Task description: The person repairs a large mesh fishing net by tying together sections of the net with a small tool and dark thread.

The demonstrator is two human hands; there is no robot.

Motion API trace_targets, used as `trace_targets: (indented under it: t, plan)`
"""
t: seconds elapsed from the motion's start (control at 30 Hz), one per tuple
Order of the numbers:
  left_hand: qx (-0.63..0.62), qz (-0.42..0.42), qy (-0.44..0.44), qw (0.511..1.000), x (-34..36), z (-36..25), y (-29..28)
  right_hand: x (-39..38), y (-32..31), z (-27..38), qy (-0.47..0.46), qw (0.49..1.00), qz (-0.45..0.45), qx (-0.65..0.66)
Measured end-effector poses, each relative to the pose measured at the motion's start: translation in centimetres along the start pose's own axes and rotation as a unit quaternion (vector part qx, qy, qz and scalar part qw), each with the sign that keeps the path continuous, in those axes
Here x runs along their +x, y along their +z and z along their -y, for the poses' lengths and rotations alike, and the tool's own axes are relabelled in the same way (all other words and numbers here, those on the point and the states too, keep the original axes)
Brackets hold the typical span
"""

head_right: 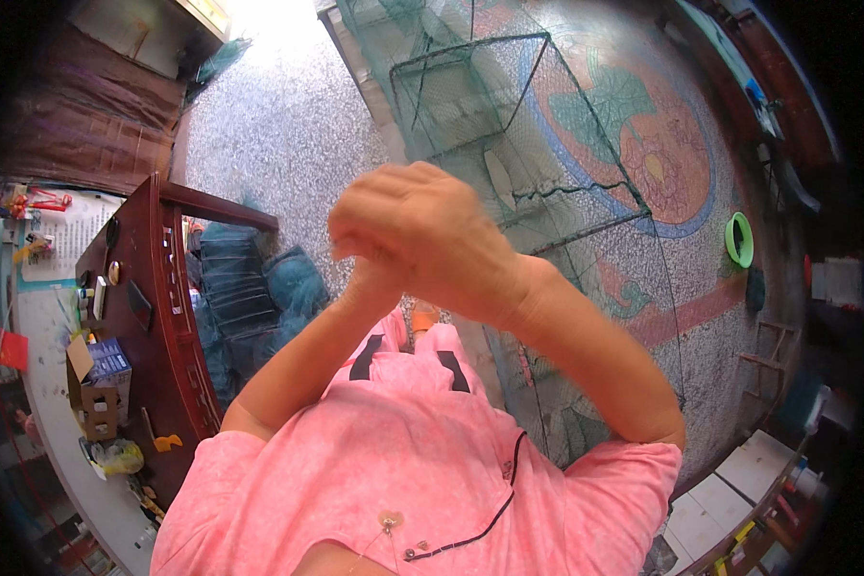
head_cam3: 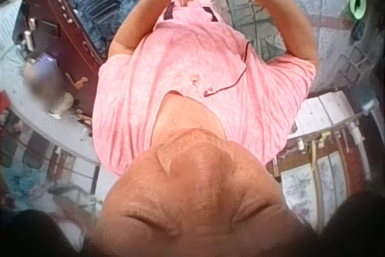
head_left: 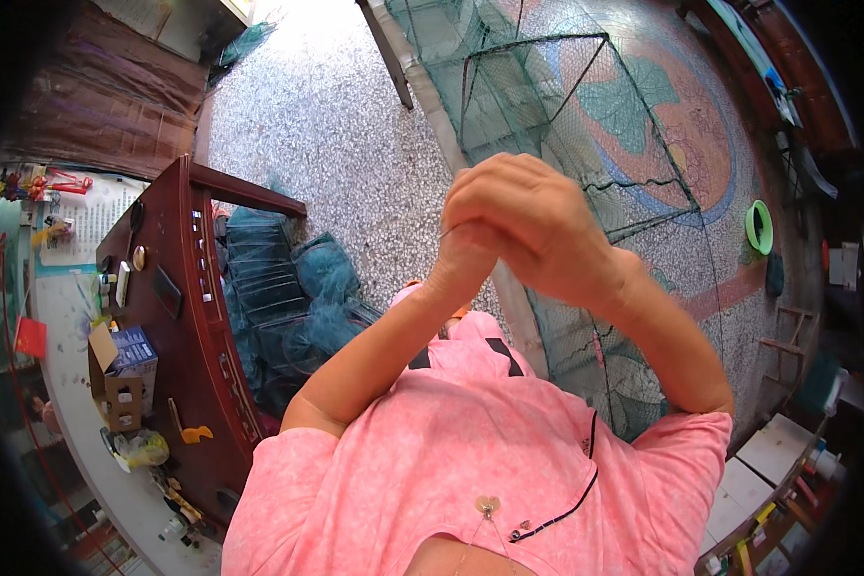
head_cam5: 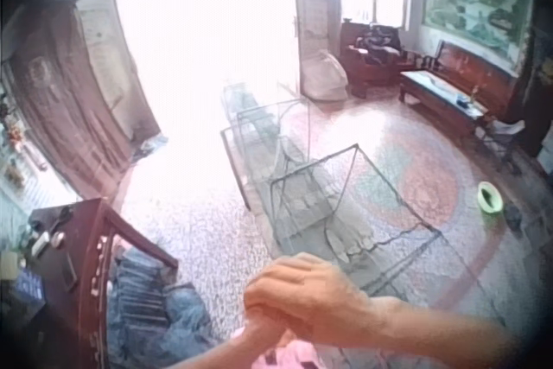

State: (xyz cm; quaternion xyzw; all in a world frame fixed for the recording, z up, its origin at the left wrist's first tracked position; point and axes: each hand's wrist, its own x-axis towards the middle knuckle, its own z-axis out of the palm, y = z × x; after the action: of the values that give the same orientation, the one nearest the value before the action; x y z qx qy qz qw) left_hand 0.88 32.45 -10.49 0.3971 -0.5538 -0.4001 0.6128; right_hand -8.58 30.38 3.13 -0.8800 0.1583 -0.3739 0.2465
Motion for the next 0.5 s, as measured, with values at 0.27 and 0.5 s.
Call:
trace_targets:
  t: [0.27, 0.5]
  plan:
    - [-0.086, 0.040, -0.115, 0.989, 0.9, -4.9, 0.0, 4.1, -7.2, 2.5, 0.013, 0.964, -0.116, 0.239]
    - [-0.181, 0.037, -0.232, 0.955, 3.9, -6.5, -4.6, 1.0, -11.2, 0.2, 0.061, 0.993, -0.007, -0.097]
